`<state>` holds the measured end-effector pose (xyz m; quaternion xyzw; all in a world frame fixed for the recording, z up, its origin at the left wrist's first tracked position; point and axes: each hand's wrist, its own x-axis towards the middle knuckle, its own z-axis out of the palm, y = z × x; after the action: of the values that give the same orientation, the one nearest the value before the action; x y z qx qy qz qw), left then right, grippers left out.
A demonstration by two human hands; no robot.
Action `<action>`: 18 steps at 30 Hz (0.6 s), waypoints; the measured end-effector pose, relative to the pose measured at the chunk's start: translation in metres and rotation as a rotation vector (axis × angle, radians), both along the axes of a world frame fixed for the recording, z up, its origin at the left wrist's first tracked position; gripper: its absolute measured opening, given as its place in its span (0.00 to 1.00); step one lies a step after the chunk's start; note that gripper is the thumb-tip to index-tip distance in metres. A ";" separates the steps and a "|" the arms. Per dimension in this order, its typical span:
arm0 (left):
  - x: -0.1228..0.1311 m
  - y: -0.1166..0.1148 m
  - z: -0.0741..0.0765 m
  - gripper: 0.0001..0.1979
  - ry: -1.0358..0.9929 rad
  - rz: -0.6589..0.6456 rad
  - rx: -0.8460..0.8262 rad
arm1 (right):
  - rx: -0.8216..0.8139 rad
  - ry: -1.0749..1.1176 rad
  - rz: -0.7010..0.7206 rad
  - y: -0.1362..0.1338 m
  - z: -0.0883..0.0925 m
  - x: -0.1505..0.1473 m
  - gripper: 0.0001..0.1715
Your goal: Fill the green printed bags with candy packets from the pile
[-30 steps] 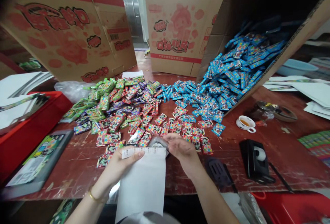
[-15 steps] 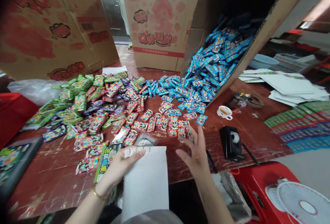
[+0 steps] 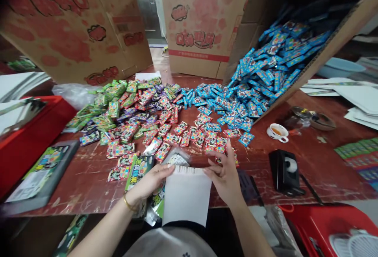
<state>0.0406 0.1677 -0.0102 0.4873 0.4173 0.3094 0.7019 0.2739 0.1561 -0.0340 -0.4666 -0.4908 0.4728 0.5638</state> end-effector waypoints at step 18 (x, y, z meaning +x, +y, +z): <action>-0.066 -0.054 -0.029 0.24 0.707 0.553 0.362 | 0.195 -0.385 -0.222 0.025 -0.064 0.039 0.53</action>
<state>-0.0253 0.1137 -0.0397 0.5478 0.6836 0.3675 0.3122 0.3127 0.1809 -0.0978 -0.5426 -0.5785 0.2607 0.5505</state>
